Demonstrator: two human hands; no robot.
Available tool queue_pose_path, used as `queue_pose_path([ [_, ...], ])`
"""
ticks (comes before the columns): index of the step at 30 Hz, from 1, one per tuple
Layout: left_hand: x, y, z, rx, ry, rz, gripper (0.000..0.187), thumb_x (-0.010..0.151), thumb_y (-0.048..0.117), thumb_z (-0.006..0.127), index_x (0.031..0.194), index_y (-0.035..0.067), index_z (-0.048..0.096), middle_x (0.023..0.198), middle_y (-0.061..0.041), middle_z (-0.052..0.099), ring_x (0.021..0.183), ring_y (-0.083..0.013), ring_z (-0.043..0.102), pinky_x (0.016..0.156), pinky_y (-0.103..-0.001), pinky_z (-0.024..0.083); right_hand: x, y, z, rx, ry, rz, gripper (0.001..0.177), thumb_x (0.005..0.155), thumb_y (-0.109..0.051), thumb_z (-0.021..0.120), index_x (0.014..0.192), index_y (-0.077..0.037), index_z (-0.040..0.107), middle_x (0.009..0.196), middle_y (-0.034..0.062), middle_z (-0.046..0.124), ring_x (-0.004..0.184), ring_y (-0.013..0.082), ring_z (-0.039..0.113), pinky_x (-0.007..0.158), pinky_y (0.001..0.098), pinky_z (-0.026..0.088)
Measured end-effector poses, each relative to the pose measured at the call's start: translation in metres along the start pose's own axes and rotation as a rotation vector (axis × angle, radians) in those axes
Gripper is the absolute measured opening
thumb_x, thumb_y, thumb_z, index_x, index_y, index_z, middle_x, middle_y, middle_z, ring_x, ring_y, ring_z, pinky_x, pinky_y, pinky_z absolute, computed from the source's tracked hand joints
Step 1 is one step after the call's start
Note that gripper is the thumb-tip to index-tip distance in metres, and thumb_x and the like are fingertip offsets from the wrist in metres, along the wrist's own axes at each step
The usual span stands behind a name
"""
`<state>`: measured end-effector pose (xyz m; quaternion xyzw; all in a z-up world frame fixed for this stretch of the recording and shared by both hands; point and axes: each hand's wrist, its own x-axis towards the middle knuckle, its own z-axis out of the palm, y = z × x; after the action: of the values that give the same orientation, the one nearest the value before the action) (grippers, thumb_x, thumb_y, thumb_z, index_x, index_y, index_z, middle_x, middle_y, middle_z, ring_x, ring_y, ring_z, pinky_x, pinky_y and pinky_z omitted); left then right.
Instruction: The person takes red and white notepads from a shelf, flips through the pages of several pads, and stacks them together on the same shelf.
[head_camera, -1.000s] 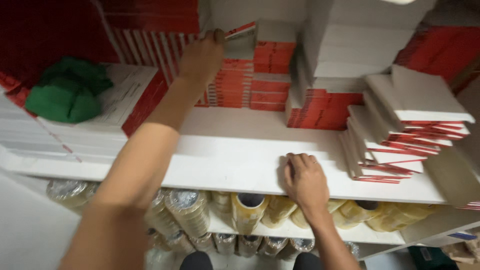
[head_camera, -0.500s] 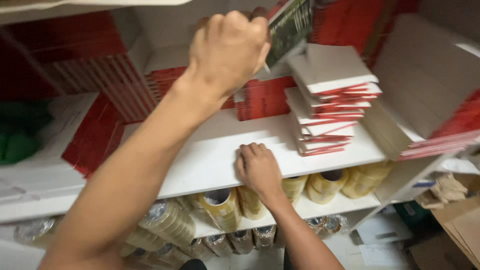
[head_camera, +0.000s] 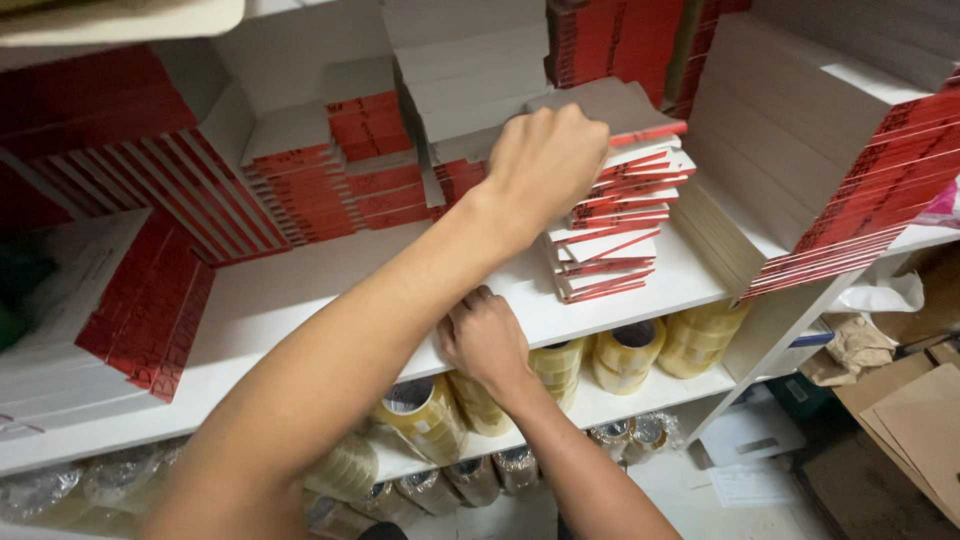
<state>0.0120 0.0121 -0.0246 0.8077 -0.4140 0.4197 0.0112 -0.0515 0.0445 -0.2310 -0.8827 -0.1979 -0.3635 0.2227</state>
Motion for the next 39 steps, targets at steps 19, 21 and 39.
queue_pose_path([
  [19,-0.382,-0.131,-0.036,-0.128,0.03,-0.99,0.043,0.092,0.022,0.073,0.131,0.004,0.067,0.14,-0.027,0.054,0.122,-0.0445,0.062,0.099,-0.055,0.053,0.126,-0.001,0.021,0.188,-0.219,0.276,0.015,0.09,-0.024,0.074,0.081,-0.013,0.073,0.069,0.0038,0.069,0.066,0.0296,0.07,0.061,0.0462,0.048],
  [21,-0.397,-0.136,-0.025,-0.052,0.02,-0.891,0.045,0.088,0.023,0.074,0.129,0.005,0.068,0.133,-0.024,0.06,0.125,-0.0411,0.061,0.1,-0.054,0.051,0.17,-0.018,0.032,0.158,-0.152,0.086,0.013,0.095,-0.018,0.066,0.099,-0.01,0.075,0.084,0.0107,0.072,0.081,0.0351,0.07,0.072,0.0491,0.052],
  [39,-0.403,-0.143,-0.021,-0.114,-0.081,-0.888,0.029,0.089,0.033,0.065,0.106,0.01,0.072,0.116,-0.006,0.07,0.111,-0.0325,0.057,0.09,-0.052,0.044,0.312,-0.075,0.051,-0.102,-0.349,-0.07,0.036,0.105,-0.037,0.044,0.105,-0.016,0.073,0.105,0.0106,0.076,0.095,0.0331,0.069,0.078,0.047,0.046],
])
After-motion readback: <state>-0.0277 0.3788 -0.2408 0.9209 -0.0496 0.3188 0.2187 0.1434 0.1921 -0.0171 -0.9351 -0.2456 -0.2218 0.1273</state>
